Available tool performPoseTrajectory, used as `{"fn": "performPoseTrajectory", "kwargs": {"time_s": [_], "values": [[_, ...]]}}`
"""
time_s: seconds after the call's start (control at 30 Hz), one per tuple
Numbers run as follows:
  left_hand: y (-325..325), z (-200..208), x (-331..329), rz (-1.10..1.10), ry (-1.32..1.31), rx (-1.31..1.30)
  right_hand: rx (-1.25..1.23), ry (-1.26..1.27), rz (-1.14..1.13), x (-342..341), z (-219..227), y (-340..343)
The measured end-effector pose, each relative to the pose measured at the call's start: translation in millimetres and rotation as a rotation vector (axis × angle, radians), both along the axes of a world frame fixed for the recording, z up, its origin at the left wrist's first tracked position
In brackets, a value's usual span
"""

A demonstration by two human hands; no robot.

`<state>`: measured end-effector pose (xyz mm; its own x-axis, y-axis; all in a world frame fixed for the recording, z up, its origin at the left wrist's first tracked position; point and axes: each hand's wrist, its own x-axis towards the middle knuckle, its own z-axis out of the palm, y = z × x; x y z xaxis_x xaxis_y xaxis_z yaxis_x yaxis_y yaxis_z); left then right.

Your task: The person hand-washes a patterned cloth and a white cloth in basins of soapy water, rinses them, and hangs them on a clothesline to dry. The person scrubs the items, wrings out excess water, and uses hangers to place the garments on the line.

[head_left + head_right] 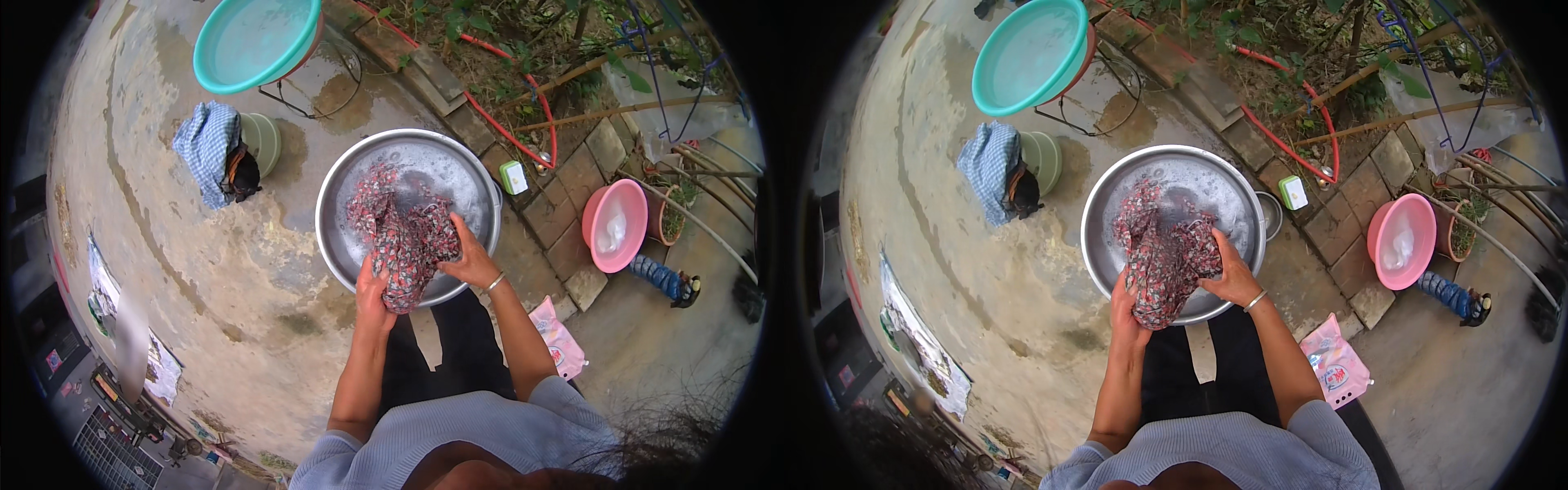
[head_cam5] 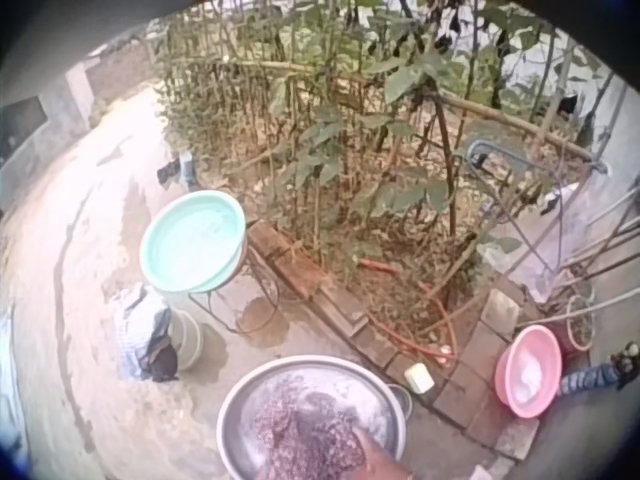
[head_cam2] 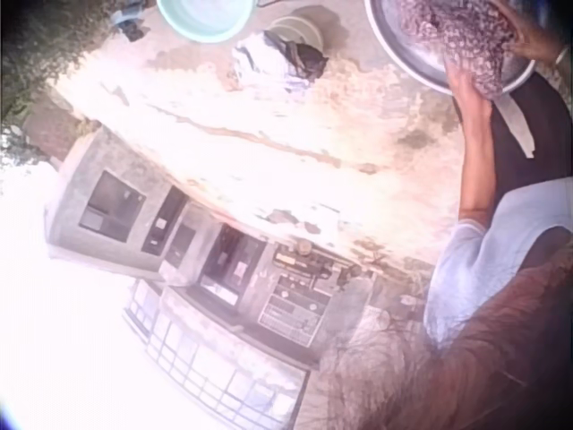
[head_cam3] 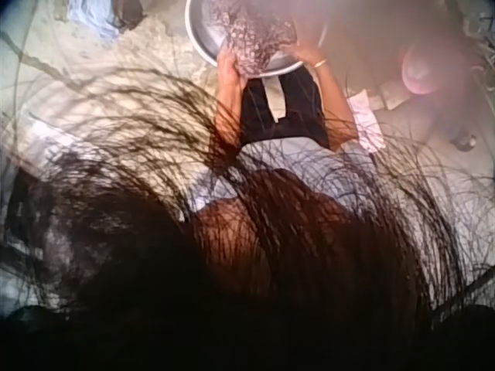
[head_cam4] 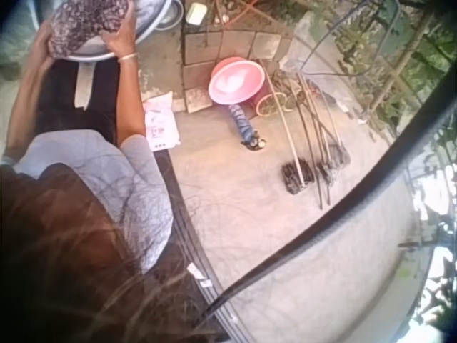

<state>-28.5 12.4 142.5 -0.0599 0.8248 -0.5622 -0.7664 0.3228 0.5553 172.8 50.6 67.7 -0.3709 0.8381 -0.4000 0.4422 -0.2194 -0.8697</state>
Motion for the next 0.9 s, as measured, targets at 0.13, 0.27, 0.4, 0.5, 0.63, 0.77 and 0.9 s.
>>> {"fn": "performPoseTrajectory", "kwargs": {"time_s": [0.13,0.27,0.4,0.5,0.63,0.77,0.9], "values": [[-1.6,32.4,2.1,-0.062,-0.025,0.045,0.212,-0.171,0.098,-18.5,21.1,-7.4],[-16.3,63.5,8.6,-0.234,-0.15,0.099,0.453,-0.278,0.068,-53.7,12.3,-13.5],[-14.7,72.2,-4.0,-0.661,0.153,0.466,0.435,-0.21,0.054,-68.7,6.1,-23.6],[-30.9,119.1,-23.8,-0.543,-0.016,0.393,0.277,-0.171,-0.088,-53.4,5.9,-29.8],[-39.6,141.8,-56.7,-0.354,0.247,0.097,-0.087,0.164,-0.415,-52.1,7.5,-27.0],[-61.0,74.5,-67.5,-0.387,0.672,-0.114,-0.391,0.591,-0.606,-52.1,40.2,-27.7],[-58.6,105.5,-52.2,-0.206,-0.132,-0.329,-0.346,0.711,-0.404,-87.9,110.9,-38.7]]}}
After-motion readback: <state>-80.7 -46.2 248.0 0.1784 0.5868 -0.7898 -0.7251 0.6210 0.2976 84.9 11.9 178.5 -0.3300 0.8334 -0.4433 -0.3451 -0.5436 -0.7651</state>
